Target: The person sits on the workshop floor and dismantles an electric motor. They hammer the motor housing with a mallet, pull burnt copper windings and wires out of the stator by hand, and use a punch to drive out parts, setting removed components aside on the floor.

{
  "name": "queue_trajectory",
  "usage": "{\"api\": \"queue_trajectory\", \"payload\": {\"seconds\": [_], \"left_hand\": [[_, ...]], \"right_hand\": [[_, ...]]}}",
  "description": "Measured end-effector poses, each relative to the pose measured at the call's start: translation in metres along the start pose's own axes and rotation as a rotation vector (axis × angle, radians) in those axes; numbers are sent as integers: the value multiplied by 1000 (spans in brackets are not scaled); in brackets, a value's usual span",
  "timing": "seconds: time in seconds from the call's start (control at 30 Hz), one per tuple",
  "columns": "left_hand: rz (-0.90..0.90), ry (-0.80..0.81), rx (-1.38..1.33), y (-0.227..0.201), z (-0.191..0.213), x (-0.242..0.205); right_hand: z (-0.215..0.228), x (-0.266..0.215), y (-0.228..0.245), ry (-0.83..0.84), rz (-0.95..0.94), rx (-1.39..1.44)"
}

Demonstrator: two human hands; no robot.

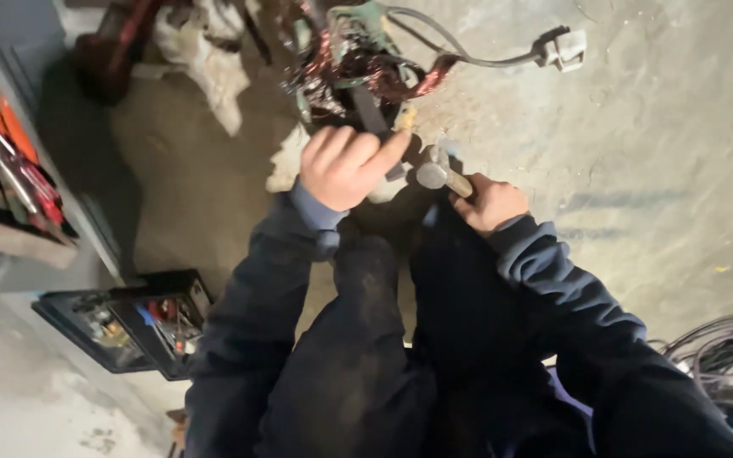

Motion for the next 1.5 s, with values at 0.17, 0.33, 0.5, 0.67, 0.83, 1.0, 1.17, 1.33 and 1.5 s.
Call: {"api": "queue_trajectory", "payload": {"seconds": [0.17,0.33,0.5,0.67,0.83,1.0,1.17,1.33,1.5], "left_hand": [[19,7,81,16,3,7],[3,1,115,24,9,5],[25,-82,136,35,9,-1],[67,-176,74,35,23,12],[161,-200,58,44,4,-17],[200,-146,80,49,-9,-18],[193,-77,40,61,-5,14],[125,-49,-7,69,-26,8],[165,-52,-46,71,-35,1]], "right_hand": [[-3,1,-4,37,-1,28],[-3,3,-4,60,31,67],[-6,4,-5,103,38,26],[-4,5,-4,97,56,20],[7,0,3,32,71,22],[44,-25,34,-98,260,128],[97,-19,95,-235,629,356],[107,24,144,-363,722,436],[128,19,165,-346,646,426]]}}
Point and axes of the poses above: each hand's wrist, its own x-axis towards the middle knuckle, its own z-axis out of the back of the hand, y = z × x, the point moved 9 cm from there along x, towards the middle knuckle, and after that the axes turned 13 degrees about z, right-handed, at the moved point
